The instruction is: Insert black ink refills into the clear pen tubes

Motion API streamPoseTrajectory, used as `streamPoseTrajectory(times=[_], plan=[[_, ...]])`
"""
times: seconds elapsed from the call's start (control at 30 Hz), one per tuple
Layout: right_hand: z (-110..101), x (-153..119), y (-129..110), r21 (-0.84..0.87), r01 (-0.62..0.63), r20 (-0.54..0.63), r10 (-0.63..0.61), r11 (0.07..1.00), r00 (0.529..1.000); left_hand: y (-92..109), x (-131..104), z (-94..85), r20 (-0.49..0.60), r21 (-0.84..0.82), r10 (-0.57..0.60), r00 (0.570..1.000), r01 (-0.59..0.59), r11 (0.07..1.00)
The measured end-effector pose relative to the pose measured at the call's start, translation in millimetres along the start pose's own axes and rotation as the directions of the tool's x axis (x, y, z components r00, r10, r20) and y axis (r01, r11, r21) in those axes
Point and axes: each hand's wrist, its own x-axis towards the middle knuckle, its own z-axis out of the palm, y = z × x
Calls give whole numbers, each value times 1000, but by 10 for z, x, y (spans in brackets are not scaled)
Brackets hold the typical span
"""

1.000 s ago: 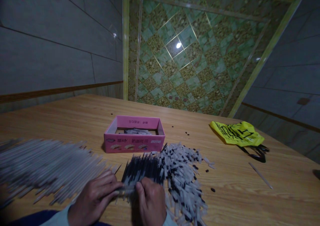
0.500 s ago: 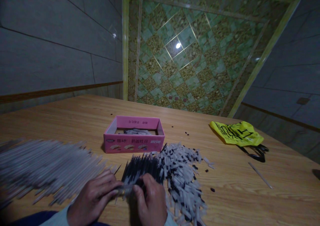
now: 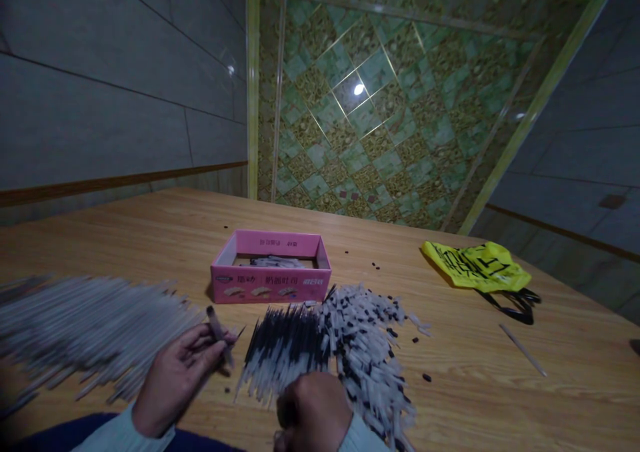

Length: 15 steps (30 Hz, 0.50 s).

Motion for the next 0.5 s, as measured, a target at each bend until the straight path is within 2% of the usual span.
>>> streamPoseTrajectory(times=[0.1,0.17,0.23,0.33,0.43,0.5], plan=[[12,27,-43,-182,-42,194,77,983,978,38,-6,34,43,-259,-225,973,229,938],[6,51,-74,-174,-97,242,138,980,960,84,-15,60,50,-378,-310,949,306,874],[-3,66,-98,-52,-171,164,177,984,970,126,-23,84,64,-463,-367,928,353,813],[19,78,-131,309,-233,-15,250,922,968,170,-32,111,84,-527,-420,904,398,751],[95,99,-170,614,-170,-113,299,771,948,189,-35,133,83,-548,-450,889,418,725],[148,114,-195,693,-112,-159,303,713,940,192,-35,146,78,-556,-460,885,422,716]])
